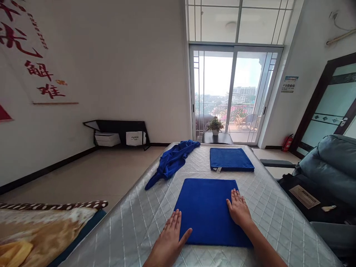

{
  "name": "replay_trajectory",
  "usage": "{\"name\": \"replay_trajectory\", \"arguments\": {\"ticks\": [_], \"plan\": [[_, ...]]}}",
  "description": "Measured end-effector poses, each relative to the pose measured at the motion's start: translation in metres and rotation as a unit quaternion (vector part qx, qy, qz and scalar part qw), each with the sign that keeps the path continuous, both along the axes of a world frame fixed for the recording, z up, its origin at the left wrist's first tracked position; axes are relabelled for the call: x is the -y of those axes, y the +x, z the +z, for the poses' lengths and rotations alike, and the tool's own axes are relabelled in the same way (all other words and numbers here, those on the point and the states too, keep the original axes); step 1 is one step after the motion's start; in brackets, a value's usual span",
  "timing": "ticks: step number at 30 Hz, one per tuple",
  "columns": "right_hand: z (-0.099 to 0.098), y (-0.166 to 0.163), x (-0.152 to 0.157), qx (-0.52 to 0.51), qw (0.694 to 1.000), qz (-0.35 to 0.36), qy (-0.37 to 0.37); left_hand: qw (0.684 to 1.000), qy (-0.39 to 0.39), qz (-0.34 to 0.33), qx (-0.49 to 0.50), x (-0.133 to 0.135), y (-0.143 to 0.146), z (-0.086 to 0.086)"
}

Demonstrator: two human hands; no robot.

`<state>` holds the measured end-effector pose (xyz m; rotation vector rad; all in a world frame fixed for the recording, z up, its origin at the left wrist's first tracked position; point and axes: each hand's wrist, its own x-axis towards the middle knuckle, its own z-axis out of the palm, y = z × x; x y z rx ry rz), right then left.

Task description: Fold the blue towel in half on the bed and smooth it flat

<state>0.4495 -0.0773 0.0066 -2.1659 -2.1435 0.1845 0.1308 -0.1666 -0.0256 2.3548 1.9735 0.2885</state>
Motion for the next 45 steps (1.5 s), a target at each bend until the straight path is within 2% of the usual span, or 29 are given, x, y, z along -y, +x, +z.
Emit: {"name": "replay_trajectory", "arguments": {"ticks": [3, 6, 8, 11, 14, 17, 25, 28, 33, 38, 42, 45], "plan": [[-0.009, 0.002, -0.002, -0.001, 1.0, 0.0, 0.005, 1.0, 0.004, -0.013, 0.007, -0.017, 0.027, 0.021], [-0.009, 0.003, -0.001, 0.005, 1.0, 0.001, 0.003, 0.991, -0.008, -0.133, 0.026, -0.038, 0.083, 0.043], [-0.008, 0.004, 0.0, 0.019, 1.0, 0.01, -0.002, 0.979, -0.012, -0.198, 0.041, -0.052, 0.126, 0.05], [-0.009, 0.007, 0.001, 0.043, 0.998, 0.034, -0.003, 0.968, 0.001, -0.242, 0.06, -0.073, 0.176, 0.046], [-0.011, 0.008, 0.0, 0.038, 0.998, 0.04, 0.004, 0.973, 0.016, -0.219, 0.07, -0.09, 0.19, 0.032], [-0.013, 0.007, -0.002, 0.017, 1.0, 0.018, 0.01, 0.981, 0.024, -0.18, 0.06, -0.103, 0.17, 0.021], [-0.013, 0.005, -0.004, -0.005, 1.0, 0.004, 0.011, 0.999, 0.031, -0.039, 0.018, -0.127, 0.049, 0.008], [-0.014, 0.006, -0.003, 0.004, 1.0, 0.006, 0.012, 0.999, 0.045, -0.005, 0.012, -0.131, 0.021, -0.001], [-0.015, 0.006, -0.004, 0.011, 1.0, 0.004, 0.016, 0.998, 0.067, 0.004, 0.018, -0.135, 0.014, -0.012], [-0.013, 0.007, -0.003, 0.038, 0.999, -0.002, 0.002, 0.998, 0.064, 0.004, 0.023, -0.135, 0.017, -0.011], [-0.003, 0.01, -0.008, 0.044, 0.999, 0.006, -0.01, 0.997, 0.069, 0.006, 0.029, -0.133, 0.018, -0.007], [0.009, 0.008, -0.023, 0.043, 0.999, 0.028, -0.002, 0.998, 0.061, 0.007, 0.035, -0.13, 0.019, -0.003]]}}
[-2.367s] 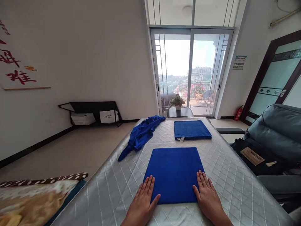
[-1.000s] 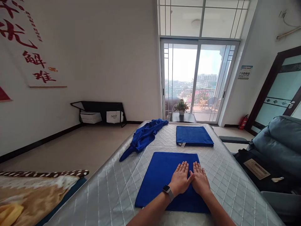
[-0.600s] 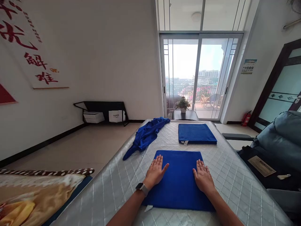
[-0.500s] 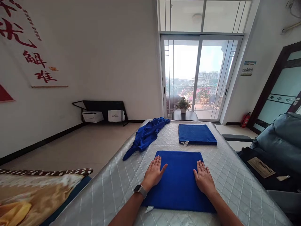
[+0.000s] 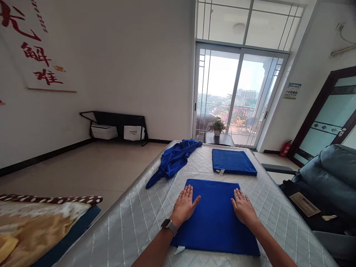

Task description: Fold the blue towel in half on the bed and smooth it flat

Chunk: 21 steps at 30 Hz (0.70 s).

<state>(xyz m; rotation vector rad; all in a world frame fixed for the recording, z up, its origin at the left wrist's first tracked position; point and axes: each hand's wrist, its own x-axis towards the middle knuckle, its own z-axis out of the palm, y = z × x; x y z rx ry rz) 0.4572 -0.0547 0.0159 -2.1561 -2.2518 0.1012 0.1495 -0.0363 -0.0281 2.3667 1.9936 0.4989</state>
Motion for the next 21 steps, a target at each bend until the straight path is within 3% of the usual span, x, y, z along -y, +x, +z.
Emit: {"name": "replay_trajectory", "arguments": {"ticks": [4, 8, 13, 21], "plan": [[0.011, -0.006, -0.027, -0.013, 1.0, -0.001, 0.004, 1.0, -0.008, -0.002, 0.009, 0.002, 0.0, 0.005], [0.002, -0.005, -0.045, -0.03, 0.999, -0.02, 0.001, 1.0, -0.019, 0.0, 0.01, 0.003, -0.001, 0.006], [-0.015, -0.001, -0.051, -0.033, 0.999, -0.023, 0.02, 1.0, -0.024, 0.0, 0.005, 0.003, -0.001, 0.005], [-0.014, 0.002, -0.052, -0.05, 0.998, -0.034, 0.011, 1.0, -0.008, -0.006, -0.019, 0.002, -0.005, 0.0]]}}
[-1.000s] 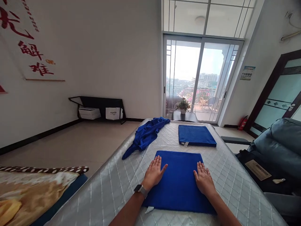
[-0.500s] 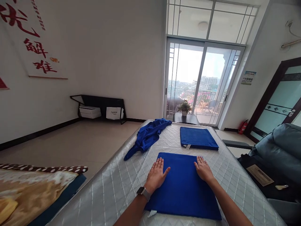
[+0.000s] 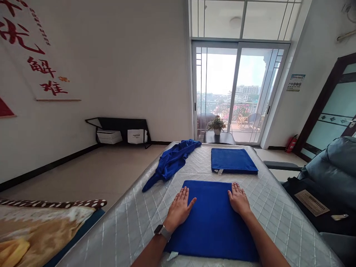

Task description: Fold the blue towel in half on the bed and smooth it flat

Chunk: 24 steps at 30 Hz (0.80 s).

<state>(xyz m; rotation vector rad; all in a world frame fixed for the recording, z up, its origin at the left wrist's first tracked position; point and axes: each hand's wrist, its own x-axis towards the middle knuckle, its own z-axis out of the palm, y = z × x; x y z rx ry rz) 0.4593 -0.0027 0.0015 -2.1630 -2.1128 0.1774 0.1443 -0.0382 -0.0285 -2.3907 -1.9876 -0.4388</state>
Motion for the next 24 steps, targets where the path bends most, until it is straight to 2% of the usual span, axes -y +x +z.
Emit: {"name": "replay_trajectory", "arguments": {"ticks": [6, 10, 13, 15, 18, 20, 22, 24], "plan": [[-0.002, 0.001, 0.002, -0.015, 1.0, 0.003, 0.011, 0.999, -0.002, 0.029, -0.035, -0.011, -0.015, -0.004], [-0.003, -0.001, 0.002, -0.031, 0.999, 0.004, 0.01, 0.998, -0.005, 0.043, -0.051, -0.021, -0.008, 0.01], [-0.003, -0.002, 0.001, -0.035, 0.999, 0.0, 0.011, 0.999, -0.007, -0.009, -0.036, -0.022, 0.035, 0.027], [-0.002, -0.001, 0.002, -0.032, 0.999, 0.001, 0.013, 0.996, -0.016, -0.09, -0.023, -0.021, 0.08, 0.035], [-0.003, 0.002, 0.003, -0.015, 1.0, 0.014, 0.014, 0.982, -0.01, -0.188, 0.01, -0.02, 0.151, 0.038], [-0.004, 0.004, 0.005, -0.001, 1.0, 0.029, 0.008, 0.977, -0.006, -0.212, 0.037, -0.022, 0.185, 0.035], [-0.005, 0.006, 0.005, 0.008, 0.999, 0.036, 0.004, 0.976, -0.006, -0.209, 0.053, -0.026, 0.203, 0.031], [-0.005, 0.005, 0.004, 0.006, 1.0, 0.029, 0.007, 0.98, -0.008, -0.192, 0.053, -0.031, 0.201, 0.027]]}}
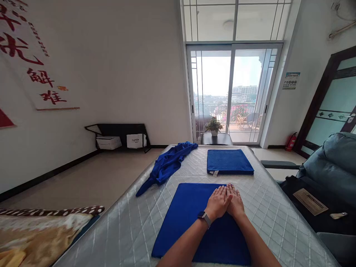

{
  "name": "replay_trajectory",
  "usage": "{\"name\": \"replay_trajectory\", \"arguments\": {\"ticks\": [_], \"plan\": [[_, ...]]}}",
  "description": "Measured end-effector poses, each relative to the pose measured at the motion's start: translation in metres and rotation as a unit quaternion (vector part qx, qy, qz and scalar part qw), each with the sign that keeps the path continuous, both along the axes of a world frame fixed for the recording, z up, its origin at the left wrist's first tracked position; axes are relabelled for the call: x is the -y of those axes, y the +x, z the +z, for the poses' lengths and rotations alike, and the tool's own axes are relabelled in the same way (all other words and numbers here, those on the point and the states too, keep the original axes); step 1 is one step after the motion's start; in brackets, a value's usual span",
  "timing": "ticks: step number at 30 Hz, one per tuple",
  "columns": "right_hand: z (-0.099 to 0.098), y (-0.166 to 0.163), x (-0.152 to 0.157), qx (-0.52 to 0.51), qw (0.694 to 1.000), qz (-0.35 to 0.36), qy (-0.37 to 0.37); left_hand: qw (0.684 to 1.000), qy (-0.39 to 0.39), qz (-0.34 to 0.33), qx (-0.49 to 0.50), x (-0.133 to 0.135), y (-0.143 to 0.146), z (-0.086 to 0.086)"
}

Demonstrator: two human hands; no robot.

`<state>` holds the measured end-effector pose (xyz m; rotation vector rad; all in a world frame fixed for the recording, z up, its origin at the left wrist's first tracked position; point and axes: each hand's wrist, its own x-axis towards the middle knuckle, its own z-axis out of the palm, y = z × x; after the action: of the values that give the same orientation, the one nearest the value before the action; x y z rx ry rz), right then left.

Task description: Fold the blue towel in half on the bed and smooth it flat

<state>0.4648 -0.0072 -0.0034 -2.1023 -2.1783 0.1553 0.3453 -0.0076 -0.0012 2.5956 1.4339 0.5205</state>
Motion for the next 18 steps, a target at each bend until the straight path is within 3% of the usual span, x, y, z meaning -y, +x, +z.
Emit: {"name": "replay_trajectory", "arguments": {"ticks": [3, 12, 18], "plan": [[0.0, -0.003, -0.003, -0.012, 1.0, -0.017, 0.009, 0.999, 0.002, 0.039, -0.018, -0.007, -0.031, -0.004], [-0.003, -0.004, -0.006, 0.0, 1.0, -0.018, 0.018, 0.977, 0.013, 0.2, -0.067, -0.021, -0.172, -0.014], [-0.004, -0.003, -0.007, 0.01, 1.0, -0.017, 0.015, 0.974, 0.026, 0.219, -0.054, -0.024, -0.193, -0.027]]}}
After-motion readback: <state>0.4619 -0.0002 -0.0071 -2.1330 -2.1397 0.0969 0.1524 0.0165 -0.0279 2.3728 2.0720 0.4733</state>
